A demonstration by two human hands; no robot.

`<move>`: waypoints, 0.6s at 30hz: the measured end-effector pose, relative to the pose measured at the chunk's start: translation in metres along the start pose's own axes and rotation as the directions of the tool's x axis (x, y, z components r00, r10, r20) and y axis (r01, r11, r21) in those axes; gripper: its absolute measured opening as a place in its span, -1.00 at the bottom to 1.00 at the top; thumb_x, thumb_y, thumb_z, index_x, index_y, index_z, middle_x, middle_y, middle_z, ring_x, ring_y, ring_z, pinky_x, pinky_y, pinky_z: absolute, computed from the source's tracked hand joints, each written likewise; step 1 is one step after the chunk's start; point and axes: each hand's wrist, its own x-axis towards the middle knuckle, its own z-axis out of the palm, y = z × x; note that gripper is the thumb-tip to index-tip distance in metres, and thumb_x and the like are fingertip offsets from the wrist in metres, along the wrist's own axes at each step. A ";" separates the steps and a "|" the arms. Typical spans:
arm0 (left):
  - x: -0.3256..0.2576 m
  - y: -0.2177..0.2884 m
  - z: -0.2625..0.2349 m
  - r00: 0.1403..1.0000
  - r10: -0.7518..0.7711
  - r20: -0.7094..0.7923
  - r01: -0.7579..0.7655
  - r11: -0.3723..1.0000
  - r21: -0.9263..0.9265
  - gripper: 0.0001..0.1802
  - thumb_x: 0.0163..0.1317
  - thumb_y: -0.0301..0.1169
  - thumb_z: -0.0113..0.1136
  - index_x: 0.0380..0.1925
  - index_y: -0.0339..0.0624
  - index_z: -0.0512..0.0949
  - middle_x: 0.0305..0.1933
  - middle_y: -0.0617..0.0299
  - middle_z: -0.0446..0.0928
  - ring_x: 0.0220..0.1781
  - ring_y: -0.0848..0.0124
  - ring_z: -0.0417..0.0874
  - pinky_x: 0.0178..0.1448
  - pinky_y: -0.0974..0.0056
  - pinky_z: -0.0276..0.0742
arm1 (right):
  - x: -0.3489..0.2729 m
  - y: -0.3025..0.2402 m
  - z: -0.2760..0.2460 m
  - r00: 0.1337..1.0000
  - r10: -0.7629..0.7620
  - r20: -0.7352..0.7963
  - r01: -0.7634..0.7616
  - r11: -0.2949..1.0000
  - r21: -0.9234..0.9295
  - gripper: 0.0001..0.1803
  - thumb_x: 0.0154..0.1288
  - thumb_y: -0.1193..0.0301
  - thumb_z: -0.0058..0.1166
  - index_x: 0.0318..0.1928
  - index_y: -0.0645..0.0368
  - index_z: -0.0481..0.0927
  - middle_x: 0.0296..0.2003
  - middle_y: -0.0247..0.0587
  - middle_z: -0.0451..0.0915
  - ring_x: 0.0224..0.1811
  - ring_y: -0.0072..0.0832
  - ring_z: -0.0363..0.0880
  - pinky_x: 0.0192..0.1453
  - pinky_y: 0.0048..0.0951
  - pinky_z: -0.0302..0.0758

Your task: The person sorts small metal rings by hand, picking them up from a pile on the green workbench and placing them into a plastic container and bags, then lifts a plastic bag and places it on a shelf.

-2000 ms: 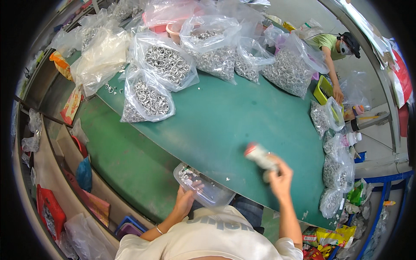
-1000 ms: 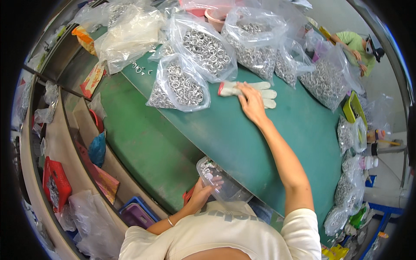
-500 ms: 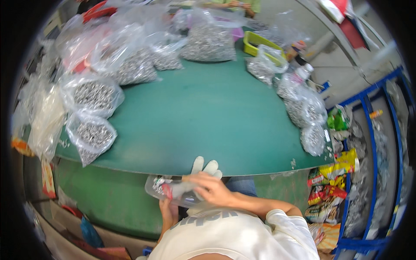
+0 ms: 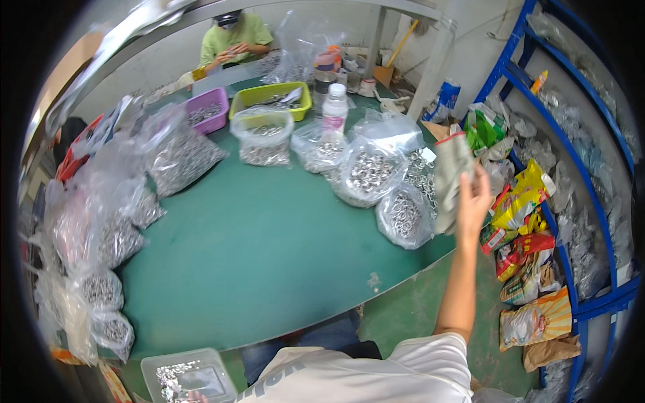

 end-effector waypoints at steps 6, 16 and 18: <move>-0.040 0.028 0.102 0.996 0.022 0.087 -0.033 0.991 0.127 -0.39 0.21 -0.01 -0.13 0.19 -0.12 0.27 0.25 0.12 0.27 0.28 0.20 0.25 0.32 0.06 0.14 | 0.109 0.118 -0.046 0.997 -0.064 -0.052 0.041 0.930 -0.365 -0.67 0.18 0.43 0.01 -0.05 0.32 0.47 -0.25 0.02 0.58 -0.22 -0.32 0.56 -0.09 -0.39 0.43; -0.088 0.020 0.426 0.676 -0.103 0.729 -0.075 0.975 0.208 -0.37 0.02 -0.21 0.13 0.09 -0.26 0.27 -0.04 -0.08 0.42 0.00 0.07 0.46 0.08 0.06 0.39 | 0.106 0.169 -0.006 0.955 0.029 0.294 0.230 0.551 -0.802 -0.54 -0.03 0.34 0.23 -0.09 0.25 0.45 -0.13 -0.12 0.46 -0.01 -0.16 0.35 0.01 -0.21 0.29; -0.097 0.013 0.498 0.543 -0.218 0.811 -0.090 0.945 0.314 -0.29 0.07 -0.22 0.07 0.20 -0.32 0.16 -0.01 -0.11 0.41 0.01 0.07 0.47 0.09 0.08 0.42 | 0.105 0.159 0.005 0.929 -0.078 0.362 0.328 0.626 -0.707 -0.60 -0.07 0.35 0.25 -0.17 0.22 0.50 -0.18 -0.15 0.46 -0.04 -0.22 0.35 -0.02 -0.24 0.25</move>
